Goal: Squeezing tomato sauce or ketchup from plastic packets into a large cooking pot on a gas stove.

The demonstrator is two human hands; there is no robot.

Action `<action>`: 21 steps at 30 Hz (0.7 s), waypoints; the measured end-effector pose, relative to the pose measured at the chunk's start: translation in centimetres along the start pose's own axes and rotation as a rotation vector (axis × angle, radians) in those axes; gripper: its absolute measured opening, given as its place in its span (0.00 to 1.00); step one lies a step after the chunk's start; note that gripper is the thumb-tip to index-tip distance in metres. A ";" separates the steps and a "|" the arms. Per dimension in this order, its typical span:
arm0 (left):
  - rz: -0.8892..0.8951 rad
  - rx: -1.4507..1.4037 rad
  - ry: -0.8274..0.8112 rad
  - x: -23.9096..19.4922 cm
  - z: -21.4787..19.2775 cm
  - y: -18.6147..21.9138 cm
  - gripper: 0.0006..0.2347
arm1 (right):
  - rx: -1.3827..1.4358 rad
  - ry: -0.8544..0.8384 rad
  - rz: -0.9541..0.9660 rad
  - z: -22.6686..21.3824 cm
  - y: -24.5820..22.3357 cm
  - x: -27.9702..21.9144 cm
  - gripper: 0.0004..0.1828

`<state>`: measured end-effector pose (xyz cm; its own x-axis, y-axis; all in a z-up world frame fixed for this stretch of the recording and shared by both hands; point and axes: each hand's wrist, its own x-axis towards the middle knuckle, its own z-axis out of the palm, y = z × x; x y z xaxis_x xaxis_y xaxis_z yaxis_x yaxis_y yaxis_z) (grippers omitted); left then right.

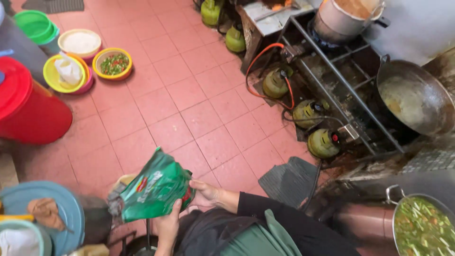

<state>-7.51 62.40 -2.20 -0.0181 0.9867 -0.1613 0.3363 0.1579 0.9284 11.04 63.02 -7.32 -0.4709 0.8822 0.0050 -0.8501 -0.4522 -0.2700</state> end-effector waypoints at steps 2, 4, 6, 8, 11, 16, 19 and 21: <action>0.240 0.074 -0.057 6.3 1.0 7.8 0.19 | 0.032 0.025 -0.044 -1.9 -4.7 4.5 0.36; 0.469 0.152 -0.124 11.9 3.8 12.0 0.19 | 0.083 0.059 -0.093 -2.5 -9.4 7.2 0.36; 0.583 0.201 -0.225 18.2 7.6 12.3 0.25 | 0.127 0.157 -0.308 -1.7 -14.1 9.7 0.43; 0.651 0.202 -0.319 22.7 12.1 15.1 0.28 | 0.139 0.170 -0.409 -2.5 -18.8 10.4 0.39; 0.705 0.161 -0.500 29.6 18.6 18.8 0.33 | 0.124 0.252 -0.586 -5.1 -26.5 11.8 0.35; 0.759 0.136 -0.663 41.7 27.9 21.6 0.41 | 0.083 0.366 -0.709 -10.4 -41.8 12.7 0.42; 0.649 0.141 -0.630 50.0 32.7 22.7 0.36 | 0.152 0.406 -0.753 -13.5 -52.5 14.6 0.42; 0.368 0.064 -0.638 54.8 35.2 23.5 0.30 | 0.101 0.346 -0.748 -15.4 -58.9 15.8 0.39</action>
<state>32.58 118.85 -1.03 0.6510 0.7587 -0.0243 0.2696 -0.2011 0.9417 57.24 105.61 -6.16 0.3119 0.9379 -0.1520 -0.9350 0.2745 -0.2247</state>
